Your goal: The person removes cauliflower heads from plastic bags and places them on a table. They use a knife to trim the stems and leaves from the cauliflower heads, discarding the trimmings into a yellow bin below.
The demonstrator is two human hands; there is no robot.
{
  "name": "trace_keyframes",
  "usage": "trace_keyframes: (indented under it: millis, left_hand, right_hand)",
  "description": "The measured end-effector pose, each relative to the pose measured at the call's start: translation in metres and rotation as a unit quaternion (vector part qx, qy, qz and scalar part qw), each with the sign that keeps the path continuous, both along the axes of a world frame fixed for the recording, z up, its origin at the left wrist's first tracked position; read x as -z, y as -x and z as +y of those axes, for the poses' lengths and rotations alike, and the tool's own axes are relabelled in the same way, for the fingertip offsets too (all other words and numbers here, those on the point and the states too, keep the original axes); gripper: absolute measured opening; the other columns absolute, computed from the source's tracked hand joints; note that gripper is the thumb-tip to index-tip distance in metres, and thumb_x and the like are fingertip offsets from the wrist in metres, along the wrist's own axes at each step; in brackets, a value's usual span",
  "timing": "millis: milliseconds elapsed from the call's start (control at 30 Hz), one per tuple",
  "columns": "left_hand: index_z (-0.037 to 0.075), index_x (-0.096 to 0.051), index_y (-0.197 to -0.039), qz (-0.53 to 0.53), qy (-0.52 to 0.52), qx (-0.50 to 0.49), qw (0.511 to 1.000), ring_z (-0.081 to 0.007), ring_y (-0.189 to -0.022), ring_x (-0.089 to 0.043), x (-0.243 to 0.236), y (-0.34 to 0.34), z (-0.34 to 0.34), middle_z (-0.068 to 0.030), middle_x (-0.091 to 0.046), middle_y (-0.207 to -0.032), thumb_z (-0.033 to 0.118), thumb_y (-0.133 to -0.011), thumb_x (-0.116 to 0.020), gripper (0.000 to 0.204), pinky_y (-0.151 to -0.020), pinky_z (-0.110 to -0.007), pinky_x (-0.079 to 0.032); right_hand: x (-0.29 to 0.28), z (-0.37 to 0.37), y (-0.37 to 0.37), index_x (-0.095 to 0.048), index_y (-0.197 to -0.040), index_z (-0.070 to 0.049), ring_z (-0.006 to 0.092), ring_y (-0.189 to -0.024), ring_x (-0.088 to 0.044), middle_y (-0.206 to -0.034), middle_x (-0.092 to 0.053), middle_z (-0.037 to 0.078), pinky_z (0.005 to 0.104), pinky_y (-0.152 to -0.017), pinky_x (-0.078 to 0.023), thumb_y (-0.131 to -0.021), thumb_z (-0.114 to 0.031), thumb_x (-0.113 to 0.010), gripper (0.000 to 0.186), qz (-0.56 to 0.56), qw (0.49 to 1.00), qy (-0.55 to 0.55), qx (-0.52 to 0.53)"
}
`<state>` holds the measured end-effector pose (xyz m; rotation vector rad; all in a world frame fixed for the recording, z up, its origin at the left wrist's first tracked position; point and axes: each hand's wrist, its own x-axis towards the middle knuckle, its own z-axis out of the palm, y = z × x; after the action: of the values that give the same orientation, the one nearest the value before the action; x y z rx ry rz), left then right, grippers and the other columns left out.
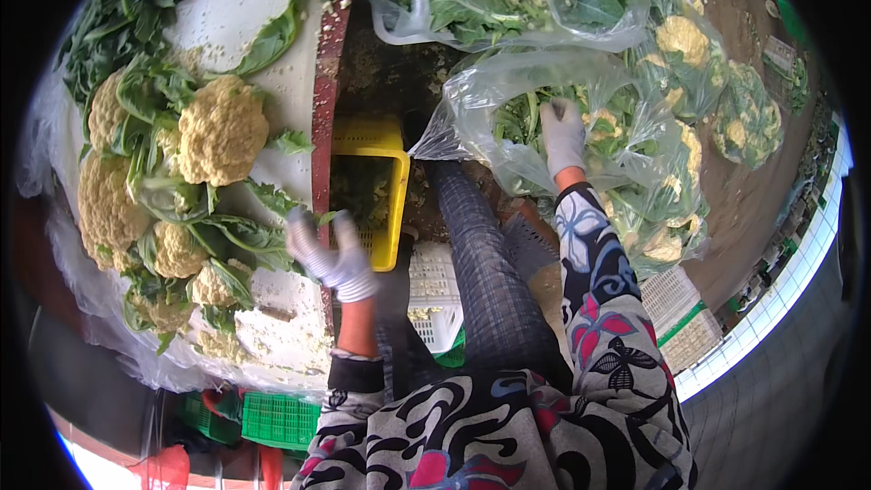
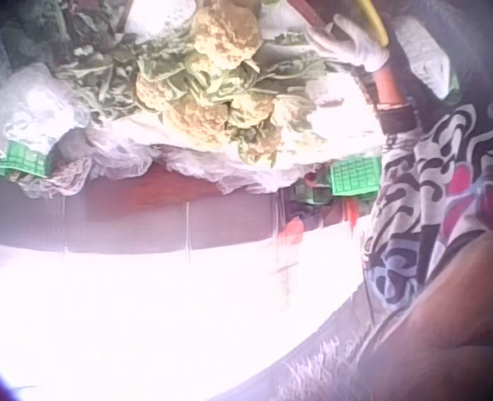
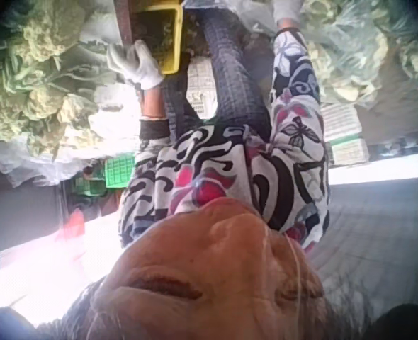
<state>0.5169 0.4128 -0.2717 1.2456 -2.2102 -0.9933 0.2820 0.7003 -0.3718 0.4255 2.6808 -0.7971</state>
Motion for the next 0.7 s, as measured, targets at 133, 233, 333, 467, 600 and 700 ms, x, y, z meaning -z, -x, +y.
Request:
trace_keyframes:
  millis: [133,233,333,467,600,700]
  left_hand:
    - [0.002,-0.063,-0.118,0.032,-0.03,0.367,0.929,-0.0362,-0.11,-0.059,0.006,0.11,0.079,-0.0159,-0.063,-0.114,0.005,-0.08,-0.072,0.039,-0.096,-0.043,-0.049]
    - [0.004,-0.061,-0.117,0.049,-0.036,0.553,0.831,-0.0389,-0.099,-0.063,0.038,0.169,0.135,-0.0172,-0.063,-0.11,0.02,-0.087,-0.066,0.034,-0.087,-0.047,-0.051]
    - [0.005,-0.061,-0.116,-0.251,-0.158,0.671,0.68,-0.0411,-0.093,-0.064,0.077,0.203,0.173,-0.0195,-0.063,-0.11,0.029,-0.092,-0.059,0.034,-0.084,-0.047,-0.052]
    - [0.004,-0.06,-0.115,-0.387,-0.206,0.713,0.547,-0.0401,-0.099,-0.065,0.113,0.219,0.193,-0.0241,-0.068,-0.105,0.032,-0.091,-0.058,0.037,-0.086,-0.048,-0.051]
    - [0.004,-0.059,-0.114,-0.374,-0.205,0.685,0.591,-0.0405,-0.099,-0.065,0.127,0.197,0.187,-0.0238,-0.068,-0.103,0.032,-0.091,-0.058,0.036,-0.088,-0.048,-0.05]
    - [0.004,-0.058,-0.113,-0.382,-0.225,0.652,0.615,-0.0409,-0.098,-0.065,0.135,0.188,0.182,-0.0236,-0.068,-0.102,0.033,-0.091,-0.057,0.036,-0.087,-0.048,-0.05]
  right_hand:
    - [0.027,0.095,-0.029,-0.065,-0.119,-0.005,0.0374,-0.114,-0.062,-0.118,-0.065,0.025,0.0433,-0.097,-0.048,-0.078,-0.034,-0.071,0.05,-0.389,0.886,-0.225,-0.116]
    - [0.012,0.13,-0.04,-0.061,-0.122,0.003,0.0374,-0.118,-0.059,-0.12,-0.062,0.029,0.0435,-0.099,-0.047,-0.077,-0.032,-0.073,0.059,-0.387,0.884,-0.262,-0.033]
    - [0.007,0.141,-0.017,-0.049,-0.131,0.008,0.0345,-0.117,-0.06,-0.126,-0.061,0.025,0.0378,-0.101,-0.045,-0.074,-0.027,-0.08,0.075,-0.215,0.955,-0.118,0.165]
    - [0.028,0.169,0.008,-0.043,-0.138,0.01,0.0299,-0.118,-0.056,-0.132,-0.057,0.021,0.0352,-0.102,-0.041,-0.072,-0.024,-0.084,0.085,-0.014,0.967,0.022,0.253]
    - [0.053,0.202,0.028,-0.034,-0.147,0.006,0.0309,-0.126,-0.05,-0.142,-0.048,0.02,0.0363,-0.104,-0.039,-0.072,-0.026,-0.082,0.094,-0.077,0.956,0.066,0.274]
    - [0.056,0.197,0.036,-0.029,-0.15,0.003,0.0297,-0.124,-0.05,-0.143,-0.048,0.019,0.0364,-0.102,-0.04,-0.072,-0.025,-0.081,0.098,-0.106,0.947,0.021,0.304]
